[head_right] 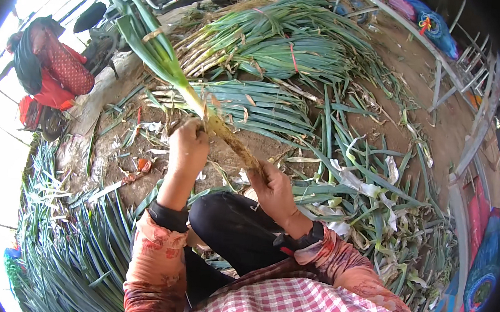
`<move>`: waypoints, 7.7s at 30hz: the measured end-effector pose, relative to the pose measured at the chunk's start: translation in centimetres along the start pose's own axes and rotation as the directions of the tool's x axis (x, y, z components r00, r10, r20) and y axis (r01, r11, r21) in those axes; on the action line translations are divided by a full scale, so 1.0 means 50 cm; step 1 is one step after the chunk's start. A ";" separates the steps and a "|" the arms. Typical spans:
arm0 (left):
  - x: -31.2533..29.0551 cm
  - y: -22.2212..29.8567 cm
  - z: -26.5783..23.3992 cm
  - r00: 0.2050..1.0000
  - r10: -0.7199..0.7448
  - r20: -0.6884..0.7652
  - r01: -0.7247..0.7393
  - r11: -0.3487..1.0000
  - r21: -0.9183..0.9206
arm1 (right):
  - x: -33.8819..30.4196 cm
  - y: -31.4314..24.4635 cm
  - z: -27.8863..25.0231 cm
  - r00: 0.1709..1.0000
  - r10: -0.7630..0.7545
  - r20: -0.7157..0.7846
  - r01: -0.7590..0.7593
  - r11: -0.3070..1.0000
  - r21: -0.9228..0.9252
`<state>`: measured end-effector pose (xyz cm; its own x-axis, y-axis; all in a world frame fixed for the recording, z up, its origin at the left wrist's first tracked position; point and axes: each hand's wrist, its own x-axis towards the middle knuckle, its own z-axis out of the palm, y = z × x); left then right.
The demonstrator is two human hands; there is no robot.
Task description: The recorder is peeling the outer layers off leeks and sorting them into bundles on the ground.
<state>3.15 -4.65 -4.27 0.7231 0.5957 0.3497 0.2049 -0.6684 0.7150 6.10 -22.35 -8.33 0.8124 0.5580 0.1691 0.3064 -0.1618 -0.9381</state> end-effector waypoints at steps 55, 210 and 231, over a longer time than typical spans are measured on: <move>-0.019 0.001 -0.067 0.970 -0.186 0.159 0.189 0.157 -0.969 | 0.132 -0.078 0.088 0.924 -0.382 -0.009 0.380 0.920 -0.099; -0.021 0.032 -0.063 0.952 -0.235 0.197 0.201 -0.008 -0.980 | -0.006 -0.030 0.008 0.942 -0.079 0.327 0.146 0.972 -0.186; -0.055 -0.009 -0.047 0.967 0.077 -0.243 -0.113 0.984 -0.136 | 0.058 -0.059 -0.046 0.986 0.014 0.169 -0.064 0.954 0.292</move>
<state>-0.45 -4.95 -4.11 0.5546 0.6326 0.5405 0.0306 -0.6646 0.7465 8.70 -22.12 -4.36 0.7212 0.6852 0.1021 0.0957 0.0473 -0.9943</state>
